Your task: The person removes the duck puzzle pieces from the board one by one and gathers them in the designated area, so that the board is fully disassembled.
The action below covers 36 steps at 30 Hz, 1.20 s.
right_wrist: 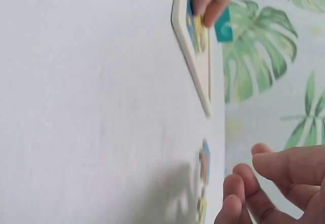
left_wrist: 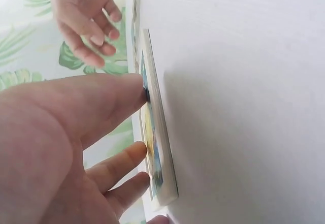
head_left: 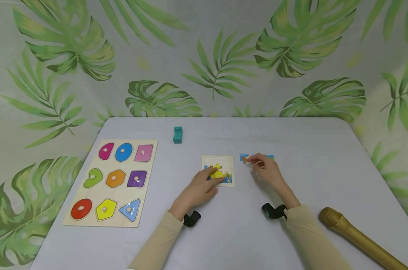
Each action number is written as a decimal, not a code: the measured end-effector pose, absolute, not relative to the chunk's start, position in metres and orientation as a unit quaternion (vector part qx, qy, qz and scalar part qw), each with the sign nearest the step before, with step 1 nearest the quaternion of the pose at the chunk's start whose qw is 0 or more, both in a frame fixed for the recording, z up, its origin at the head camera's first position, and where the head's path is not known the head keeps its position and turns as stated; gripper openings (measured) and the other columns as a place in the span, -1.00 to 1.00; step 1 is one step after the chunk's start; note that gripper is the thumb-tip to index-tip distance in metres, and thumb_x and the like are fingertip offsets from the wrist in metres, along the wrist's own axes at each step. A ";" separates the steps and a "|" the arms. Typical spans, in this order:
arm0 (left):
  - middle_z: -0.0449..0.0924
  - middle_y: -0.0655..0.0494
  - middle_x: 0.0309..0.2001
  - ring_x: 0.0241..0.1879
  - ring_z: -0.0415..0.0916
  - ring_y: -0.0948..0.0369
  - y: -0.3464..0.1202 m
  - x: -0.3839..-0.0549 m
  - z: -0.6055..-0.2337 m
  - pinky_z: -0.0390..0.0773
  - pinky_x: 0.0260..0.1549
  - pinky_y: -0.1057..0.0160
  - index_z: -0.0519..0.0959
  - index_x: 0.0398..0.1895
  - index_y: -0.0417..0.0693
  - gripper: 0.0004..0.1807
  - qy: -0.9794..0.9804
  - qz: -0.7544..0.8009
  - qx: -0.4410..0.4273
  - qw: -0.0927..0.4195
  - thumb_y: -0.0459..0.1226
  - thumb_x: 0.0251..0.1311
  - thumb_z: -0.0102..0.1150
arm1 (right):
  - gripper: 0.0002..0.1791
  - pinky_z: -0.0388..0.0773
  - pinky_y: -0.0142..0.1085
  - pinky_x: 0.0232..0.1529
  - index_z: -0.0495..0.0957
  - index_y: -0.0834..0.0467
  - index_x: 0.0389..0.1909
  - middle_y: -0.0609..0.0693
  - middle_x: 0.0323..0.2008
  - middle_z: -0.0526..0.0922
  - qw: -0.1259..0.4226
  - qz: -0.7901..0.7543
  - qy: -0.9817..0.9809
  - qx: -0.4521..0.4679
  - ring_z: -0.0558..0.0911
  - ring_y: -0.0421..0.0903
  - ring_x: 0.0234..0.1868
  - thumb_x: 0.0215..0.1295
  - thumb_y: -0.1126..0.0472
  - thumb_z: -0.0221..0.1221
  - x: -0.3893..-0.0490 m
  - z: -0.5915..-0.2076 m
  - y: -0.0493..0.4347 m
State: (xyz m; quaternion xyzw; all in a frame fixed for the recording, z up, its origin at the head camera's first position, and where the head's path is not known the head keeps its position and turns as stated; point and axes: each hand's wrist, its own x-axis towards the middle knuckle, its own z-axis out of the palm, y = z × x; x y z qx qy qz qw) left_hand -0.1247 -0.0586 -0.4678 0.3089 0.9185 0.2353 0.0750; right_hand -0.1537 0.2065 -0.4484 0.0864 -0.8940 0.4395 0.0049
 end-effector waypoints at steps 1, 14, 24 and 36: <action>0.10 -0.08 0.42 0.42 -0.04 -0.01 -0.060 -0.125 -0.468 -0.03 0.34 -0.02 0.44 0.30 0.10 -0.56 0.919 0.236 0.305 0.078 -0.23 0.36 0.05 | -0.78 0.49 -0.05 -0.14 0.54 0.37 -0.12 0.25 -0.19 0.59 0.002 0.443 -0.891 0.099 0.56 0.17 -0.18 0.24 0.52 0.04 -0.156 -0.450 0.200; 0.14 -0.15 0.39 0.39 0.02 -0.04 -0.069 -0.122 -0.467 0.02 0.29 -0.17 0.50 0.25 0.09 -0.58 0.918 0.253 0.296 0.076 -0.27 0.34 0.09 | -0.75 0.50 -0.15 -0.15 0.56 0.31 -0.16 0.14 -0.18 0.61 -0.056 0.438 -0.881 0.170 0.54 0.00 -0.26 0.14 0.53 0.08 -0.172 -0.461 0.141; 0.16 -0.19 0.38 0.38 0.04 -0.09 -0.067 -0.120 -0.463 0.06 0.28 -0.15 0.52 0.23 0.06 -0.60 0.921 0.248 0.292 0.072 -0.27 0.33 0.10 | -0.76 0.48 -0.17 -0.14 0.56 0.29 -0.15 0.11 -0.18 0.61 -0.069 0.433 -0.886 0.154 0.52 -0.02 -0.25 0.17 0.49 0.08 -0.168 -0.458 0.129; 0.17 -0.22 0.37 0.37 0.04 -0.14 -0.066 -0.120 -0.461 0.08 0.27 -0.16 0.53 0.22 0.04 -0.61 0.922 0.243 0.293 0.069 -0.25 0.33 0.11 | -0.70 0.50 -0.16 -0.16 0.57 0.30 -0.08 0.09 -0.29 0.50 -0.057 0.476 -0.861 0.168 0.52 0.01 -0.26 0.17 0.54 0.10 -0.172 -0.460 0.128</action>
